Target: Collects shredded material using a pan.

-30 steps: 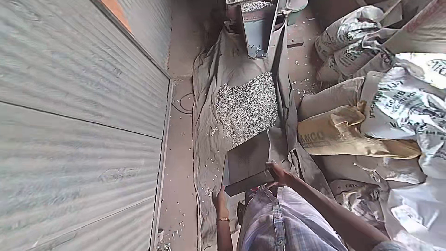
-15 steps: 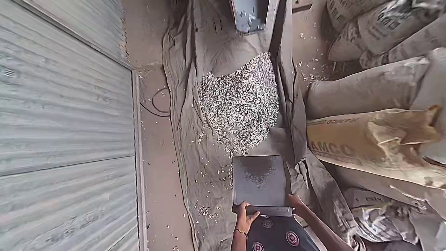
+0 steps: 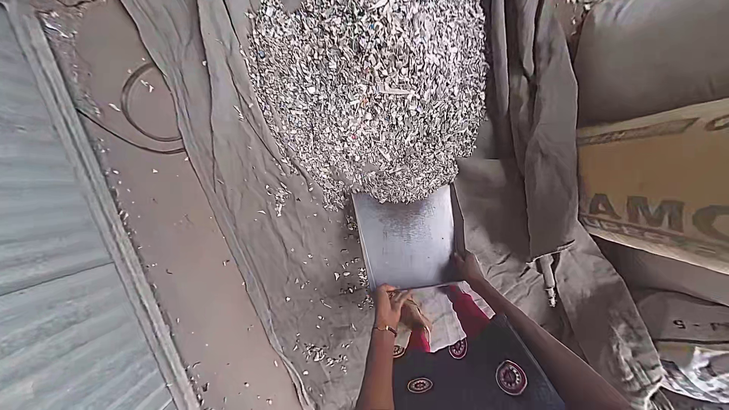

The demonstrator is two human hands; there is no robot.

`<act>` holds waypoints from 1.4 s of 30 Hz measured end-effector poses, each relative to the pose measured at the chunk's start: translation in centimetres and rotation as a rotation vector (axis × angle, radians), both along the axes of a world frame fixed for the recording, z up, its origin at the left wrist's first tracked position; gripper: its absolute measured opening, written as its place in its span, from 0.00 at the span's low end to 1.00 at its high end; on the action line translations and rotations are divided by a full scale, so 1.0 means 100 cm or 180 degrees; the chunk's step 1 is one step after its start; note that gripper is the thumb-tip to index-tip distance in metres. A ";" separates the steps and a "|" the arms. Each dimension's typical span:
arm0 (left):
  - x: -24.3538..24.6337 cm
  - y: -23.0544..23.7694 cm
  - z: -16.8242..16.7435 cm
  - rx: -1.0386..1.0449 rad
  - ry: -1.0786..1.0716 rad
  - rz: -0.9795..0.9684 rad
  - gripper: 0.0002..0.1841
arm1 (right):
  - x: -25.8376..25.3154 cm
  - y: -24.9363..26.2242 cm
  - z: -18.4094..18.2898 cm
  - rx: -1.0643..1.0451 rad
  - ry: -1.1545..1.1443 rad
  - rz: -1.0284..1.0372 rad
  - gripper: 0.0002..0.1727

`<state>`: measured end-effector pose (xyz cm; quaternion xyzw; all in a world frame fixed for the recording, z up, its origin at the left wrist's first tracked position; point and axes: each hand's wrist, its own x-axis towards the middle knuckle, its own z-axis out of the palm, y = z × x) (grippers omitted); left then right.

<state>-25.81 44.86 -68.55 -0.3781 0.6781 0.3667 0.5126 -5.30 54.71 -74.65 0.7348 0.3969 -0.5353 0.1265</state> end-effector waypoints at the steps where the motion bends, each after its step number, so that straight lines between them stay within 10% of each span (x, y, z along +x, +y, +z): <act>1: -0.014 0.015 -0.009 0.0164 0.0109 -0.0068 0.27 | -0.015 0.015 -0.008 0.0072 0.0038 -0.0067 0.22; 7: -0.084 0.100 -0.042 0.0720 0.0488 -0.0457 0.28 | -0.083 0.110 -0.030 0.0122 0.0179 -0.0415 0.23; 15: -0.147 0.089 -0.123 0.1016 0.0432 -0.0561 0.28 | -0.115 0.093 -0.116 0.0206 0.0334 -0.0692 0.24; 24: -0.156 0.064 -0.109 0.1755 0.1380 -0.2267 0.18 | -0.053 0.173 -0.069 -0.0607 0.1574 0.0275 0.19; 31: -0.149 0.077 -0.126 0.0798 0.0498 -0.0891 0.26 | -0.061 0.418 -0.047 0.2666 0.0536 0.1521 0.29; 35: -0.188 0.077 -0.130 0.0845 -0.0712 -0.1378 0.32 | -0.091 0.508 -0.078 0.2447 0.0439 0.0994 0.42; 42: -0.206 0.074 -0.140 0.1066 -0.1334 -0.1673 0.34 | -0.137 0.465 -0.090 0.2037 0.0707 0.0761 0.49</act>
